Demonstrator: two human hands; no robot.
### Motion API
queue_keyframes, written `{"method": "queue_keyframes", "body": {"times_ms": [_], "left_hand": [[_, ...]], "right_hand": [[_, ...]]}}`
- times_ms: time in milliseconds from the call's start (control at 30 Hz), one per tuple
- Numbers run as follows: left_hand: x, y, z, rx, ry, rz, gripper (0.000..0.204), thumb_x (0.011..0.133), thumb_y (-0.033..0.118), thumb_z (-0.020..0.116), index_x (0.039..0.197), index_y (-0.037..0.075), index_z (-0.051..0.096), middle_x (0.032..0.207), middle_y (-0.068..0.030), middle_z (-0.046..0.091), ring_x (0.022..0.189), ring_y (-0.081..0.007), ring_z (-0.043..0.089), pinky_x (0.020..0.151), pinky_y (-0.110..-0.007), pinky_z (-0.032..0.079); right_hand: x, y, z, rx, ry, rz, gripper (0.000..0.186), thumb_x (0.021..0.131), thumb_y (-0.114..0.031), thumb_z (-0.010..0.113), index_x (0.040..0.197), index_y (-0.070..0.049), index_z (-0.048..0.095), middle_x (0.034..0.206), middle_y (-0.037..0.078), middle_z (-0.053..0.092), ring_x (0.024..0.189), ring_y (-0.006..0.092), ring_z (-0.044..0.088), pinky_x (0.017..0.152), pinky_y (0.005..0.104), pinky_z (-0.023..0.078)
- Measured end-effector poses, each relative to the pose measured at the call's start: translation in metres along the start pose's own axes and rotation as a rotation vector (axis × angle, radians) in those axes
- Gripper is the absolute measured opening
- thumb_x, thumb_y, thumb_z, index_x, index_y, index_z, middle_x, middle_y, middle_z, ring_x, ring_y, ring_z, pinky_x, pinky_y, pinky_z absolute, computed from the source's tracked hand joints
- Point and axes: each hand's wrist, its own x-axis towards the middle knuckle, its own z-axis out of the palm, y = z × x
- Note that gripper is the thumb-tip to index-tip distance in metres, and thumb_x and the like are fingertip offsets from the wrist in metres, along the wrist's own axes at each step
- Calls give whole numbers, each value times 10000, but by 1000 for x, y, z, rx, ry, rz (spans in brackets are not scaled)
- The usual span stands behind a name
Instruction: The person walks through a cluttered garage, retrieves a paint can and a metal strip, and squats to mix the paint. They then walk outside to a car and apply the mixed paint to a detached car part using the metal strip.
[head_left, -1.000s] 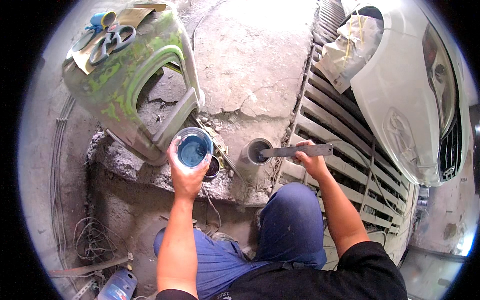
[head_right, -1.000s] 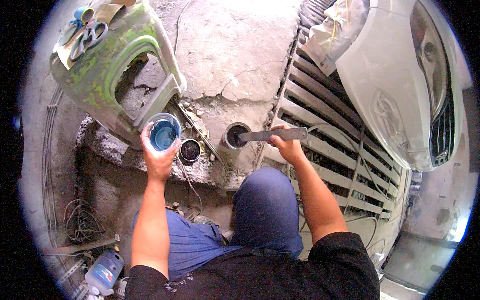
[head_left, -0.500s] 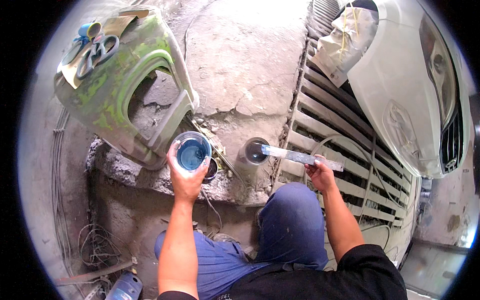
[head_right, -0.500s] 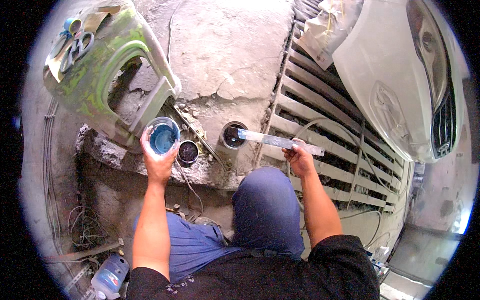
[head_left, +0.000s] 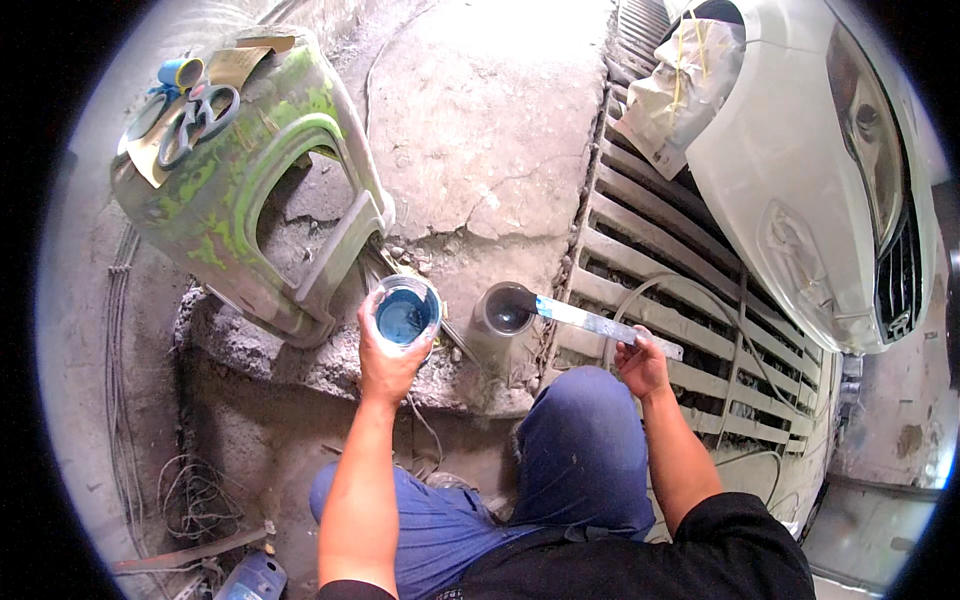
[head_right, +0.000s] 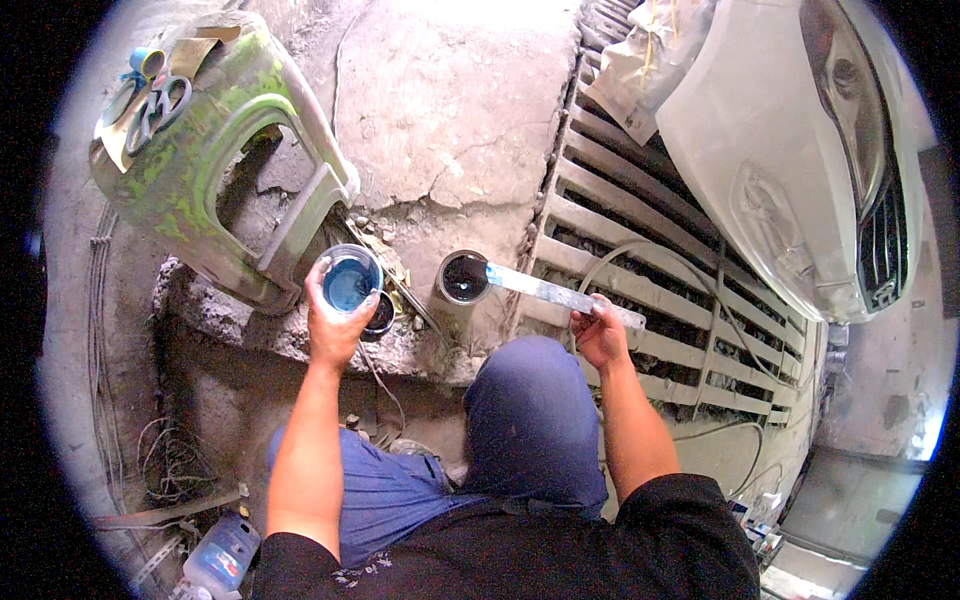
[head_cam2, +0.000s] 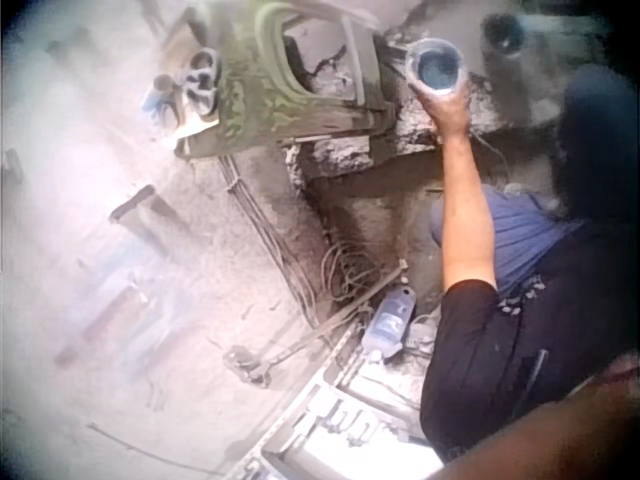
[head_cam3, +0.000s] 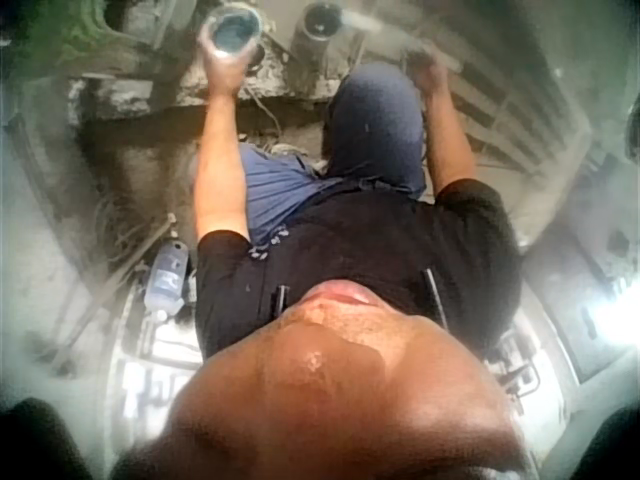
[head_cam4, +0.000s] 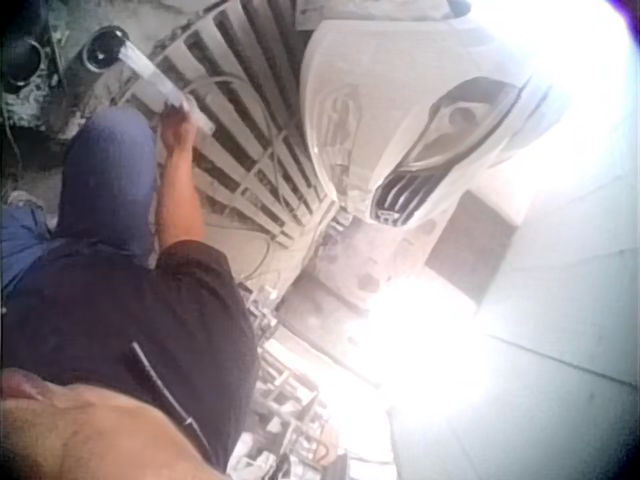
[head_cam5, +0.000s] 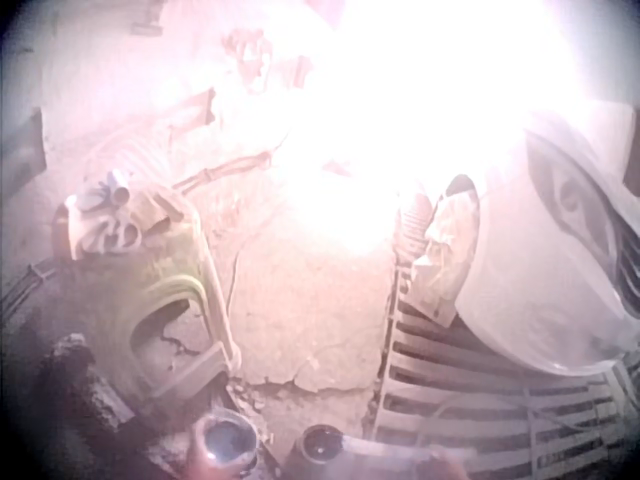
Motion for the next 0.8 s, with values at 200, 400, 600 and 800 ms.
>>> {"method": "queue_keyframes", "body": {"times_ms": [200,400,600,800], "left_hand": [[-2,-29,30,94,-84,-20,816,665,124,829,1337,66,370,1236,-128,532,1159,-231,516,1015,-347,393],[-1,-47,63,255,-241,-65,844,611,220,841,1317,52,411,1249,-145,547,1162,-288,535,1016,-373,405],[11,-31,84,153,-256,62,804,643,286,822,1307,86,415,1235,-147,549,1152,-315,521,996,-420,409],[15,-6,83,147,-229,105,806,654,249,819,1312,50,397,1226,-146,546,1150,-279,534,1016,-385,401]], "right_hand": [[-10,-17,11,35,-43,-51,283,857,-142,564,1139,-160,555,974,78,654,853,251,662,742,372,546],[-26,-49,54,-18,-129,-126,299,845,-131,567,1143,-136,536,970,93,647,828,247,663,739,367,551],[-51,-79,139,-261,-170,-171,295,840,-97,570,1129,-82,515,964,139,631,800,262,670,732,367,557],[-68,-82,205,-736,-351,-286,260,840,-10,613,1095,-4,558,938,142,663,881,252,672,741,338,545]]}}
